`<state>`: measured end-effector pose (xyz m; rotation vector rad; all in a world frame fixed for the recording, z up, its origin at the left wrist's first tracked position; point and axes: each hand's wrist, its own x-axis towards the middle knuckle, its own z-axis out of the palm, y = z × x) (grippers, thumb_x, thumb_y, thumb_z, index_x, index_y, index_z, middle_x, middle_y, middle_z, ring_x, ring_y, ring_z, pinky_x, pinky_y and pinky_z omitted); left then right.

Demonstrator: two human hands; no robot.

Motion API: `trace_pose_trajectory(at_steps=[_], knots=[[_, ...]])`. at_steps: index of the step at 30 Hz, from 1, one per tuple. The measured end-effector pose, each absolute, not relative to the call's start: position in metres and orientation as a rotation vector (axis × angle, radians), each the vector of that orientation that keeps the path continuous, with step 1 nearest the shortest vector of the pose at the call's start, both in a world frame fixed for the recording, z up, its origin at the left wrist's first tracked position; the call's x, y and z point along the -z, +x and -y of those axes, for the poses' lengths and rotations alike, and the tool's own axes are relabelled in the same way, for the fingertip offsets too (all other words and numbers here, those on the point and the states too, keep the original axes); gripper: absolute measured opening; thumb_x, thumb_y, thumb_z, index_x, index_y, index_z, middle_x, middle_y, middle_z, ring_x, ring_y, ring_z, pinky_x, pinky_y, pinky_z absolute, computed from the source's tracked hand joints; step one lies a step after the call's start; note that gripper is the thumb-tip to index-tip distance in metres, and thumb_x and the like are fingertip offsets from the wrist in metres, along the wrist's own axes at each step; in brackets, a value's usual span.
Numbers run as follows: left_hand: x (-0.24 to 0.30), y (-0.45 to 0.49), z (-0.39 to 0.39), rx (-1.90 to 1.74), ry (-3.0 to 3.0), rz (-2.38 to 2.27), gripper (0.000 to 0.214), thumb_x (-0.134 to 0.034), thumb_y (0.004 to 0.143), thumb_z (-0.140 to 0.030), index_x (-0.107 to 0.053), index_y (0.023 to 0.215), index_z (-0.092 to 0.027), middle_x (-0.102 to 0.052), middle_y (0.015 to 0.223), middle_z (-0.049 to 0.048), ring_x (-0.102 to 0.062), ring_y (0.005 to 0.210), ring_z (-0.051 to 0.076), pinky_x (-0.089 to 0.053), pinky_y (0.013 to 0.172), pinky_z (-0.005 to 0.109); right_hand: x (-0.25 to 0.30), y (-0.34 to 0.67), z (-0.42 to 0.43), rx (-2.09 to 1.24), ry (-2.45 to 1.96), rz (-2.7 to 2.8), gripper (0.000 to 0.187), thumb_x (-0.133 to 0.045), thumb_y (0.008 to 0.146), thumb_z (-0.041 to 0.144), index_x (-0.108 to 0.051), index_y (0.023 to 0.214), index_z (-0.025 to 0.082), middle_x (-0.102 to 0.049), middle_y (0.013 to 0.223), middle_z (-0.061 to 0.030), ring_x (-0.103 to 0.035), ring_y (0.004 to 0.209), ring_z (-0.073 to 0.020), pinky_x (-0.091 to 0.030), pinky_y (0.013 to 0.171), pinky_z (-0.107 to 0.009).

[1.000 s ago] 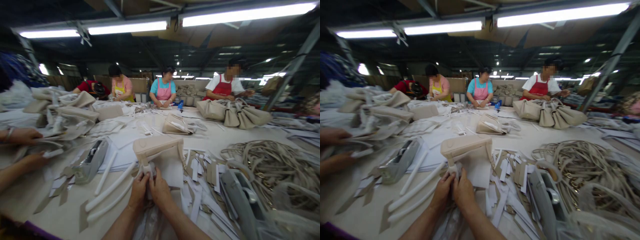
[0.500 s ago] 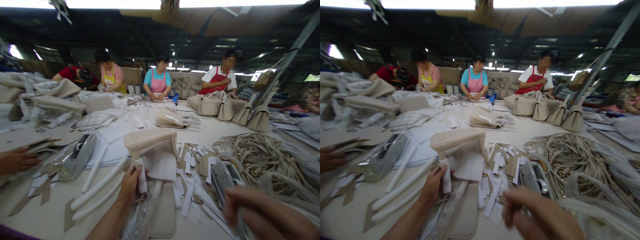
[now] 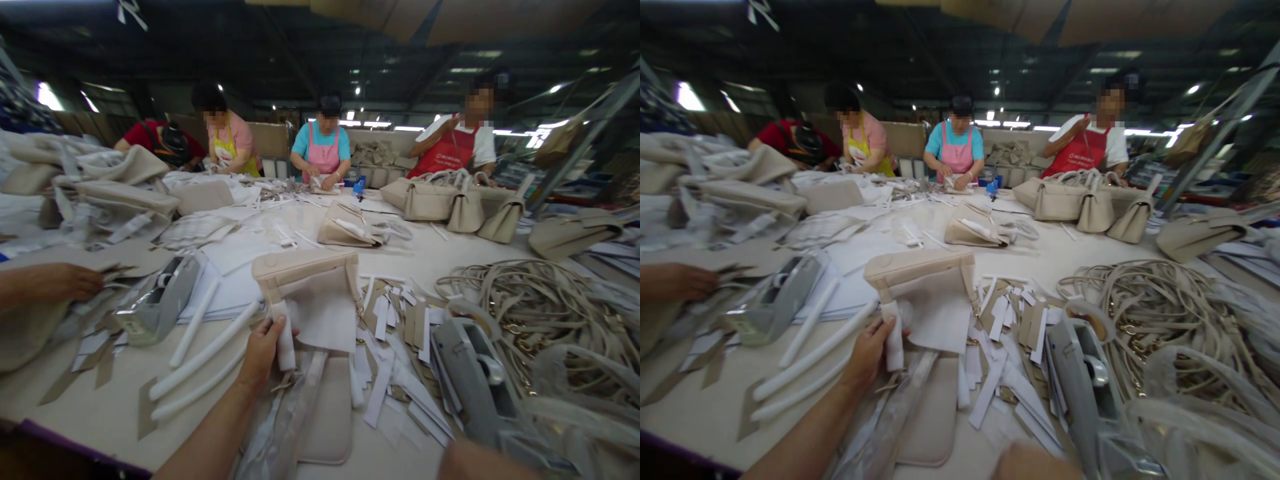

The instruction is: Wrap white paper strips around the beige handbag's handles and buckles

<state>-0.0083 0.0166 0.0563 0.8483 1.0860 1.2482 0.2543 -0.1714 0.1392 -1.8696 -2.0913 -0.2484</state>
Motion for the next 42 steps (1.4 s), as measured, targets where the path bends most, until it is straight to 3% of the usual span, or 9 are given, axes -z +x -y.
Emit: trace_pose_trajectory(at_steps=[3, 5, 7, 9, 15, 21, 31, 37, 42], knots=[[-0.055, -0.009, -0.016, -1.247, 0.858, -1.075, 0.047, -0.070, 0.065, -0.043, -0.059, 0.100, -0.013, -0.068, 0.073, 0.0036, -0.065, 0.067, 0.019, -0.046, 0.054, 0.022, -0.116, 0.258, 0.145, 0.261, -1.926, 2.144, 0.026, -0.041, 0.085, 0.038, -0.062, 0.073, 0.027, -0.064, 0.076, -0.0065, -0.059, 0.068, -0.0198, -0.044, 0.062, -0.031], [-0.054, -0.009, -0.017, -1.244, 0.861, -1.074, 0.046, -0.069, 0.066, -0.043, -0.059, 0.099, -0.013, -0.068, 0.074, 0.0035, -0.065, 0.066, 0.019, -0.046, 0.053, 0.022, -0.093, 0.257, 0.132, 0.376, -1.893, 2.278, 0.016, -0.048, 0.082, 0.019, -0.063, 0.079, 0.024, -0.065, 0.089, -0.0068, -0.060, 0.076, -0.0210, -0.044, 0.066, -0.032], [-0.053, -0.010, -0.017, -1.244, 0.863, -1.074, 0.046, -0.069, 0.065, -0.044, -0.059, 0.098, -0.014, -0.067, 0.075, 0.0032, -0.065, 0.066, 0.019, -0.045, 0.052, 0.022, -0.072, 0.255, 0.124, 0.492, -1.798, 2.412, 0.031, -0.049, 0.076, 0.005, -0.062, 0.097, 0.024, -0.063, 0.105, -0.0063, -0.059, 0.087, -0.0228, -0.043, 0.070, -0.033], [-0.053, -0.010, -0.017, -1.249, 0.869, -1.069, 0.044, -0.069, 0.065, -0.045, -0.059, 0.096, -0.015, -0.067, 0.077, 0.0026, -0.065, 0.066, 0.019, -0.045, 0.053, 0.022, -0.058, 0.252, 0.120, 0.515, -1.714, 2.509, 0.040, -0.050, 0.075, 0.001, -0.059, 0.104, 0.026, -0.063, 0.105, -0.0039, -0.058, 0.087, -0.0217, -0.042, 0.070, -0.033], [-0.054, -0.011, -0.016, -1.240, 0.876, -1.041, 0.044, -0.069, 0.064, -0.046, -0.061, 0.095, -0.015, -0.066, 0.078, 0.0021, -0.065, 0.065, 0.018, -0.047, 0.055, 0.023, -0.057, 0.250, 0.112, 0.390, -1.566, 2.606, 0.021, -0.053, 0.079, 0.006, -0.061, 0.090, 0.022, -0.063, 0.091, -0.0030, -0.056, 0.082, -0.0197, -0.040, 0.070, -0.031], [-0.056, -0.012, -0.015, -1.239, 0.864, -1.032, 0.041, -0.069, 0.064, -0.045, -0.061, 0.090, -0.014, -0.065, 0.074, 0.0020, -0.065, 0.064, 0.018, -0.046, 0.053, 0.022, -0.080, 0.254, 0.093, -0.157, -1.807, 2.044, 0.021, -0.044, 0.087, 0.024, -0.064, 0.080, 0.021, -0.063, 0.078, -0.0020, -0.058, 0.075, -0.0161, -0.041, 0.069, -0.026], [-0.056, -0.013, -0.014, -1.235, 0.874, -1.003, 0.036, -0.068, 0.067, -0.043, -0.061, 0.088, -0.014, -0.063, 0.071, 0.0012, -0.065, 0.064, 0.017, -0.045, 0.052, 0.020, -0.097, 0.260, 0.048, -0.742, -1.885, 1.567, 0.024, -0.054, 0.070, 0.041, -0.059, 0.061, 0.019, -0.057, 0.059, 0.0017, -0.052, 0.062, -0.0163, -0.037, 0.059, -0.027], [-0.060, -0.017, -0.009, -1.218, 0.855, -0.975, 0.036, -0.068, 0.068, -0.044, -0.061, 0.087, -0.014, -0.063, 0.069, 0.0011, -0.063, 0.060, 0.015, -0.043, 0.051, 0.019, -0.117, 0.243, 0.034, -0.873, -1.801, 1.709, 0.034, -0.044, 0.078, 0.043, -0.066, 0.085, 0.019, -0.063, 0.066, 0.0009, -0.056, 0.063, -0.0169, -0.040, 0.059, -0.026], [-0.076, -0.026, -0.007, -1.162, 0.888, -0.932, 0.036, -0.067, 0.069, -0.043, -0.062, 0.090, -0.013, -0.064, 0.066, 0.0034, -0.062, 0.058, 0.016, -0.041, 0.048, 0.020, -0.147, 0.203, 0.023, -0.587, -1.794, 2.166, 0.030, -0.040, 0.084, 0.038, -0.064, 0.077, 0.022, -0.065, 0.073, -0.0022, -0.058, 0.070, -0.0184, -0.037, 0.063, -0.027]])
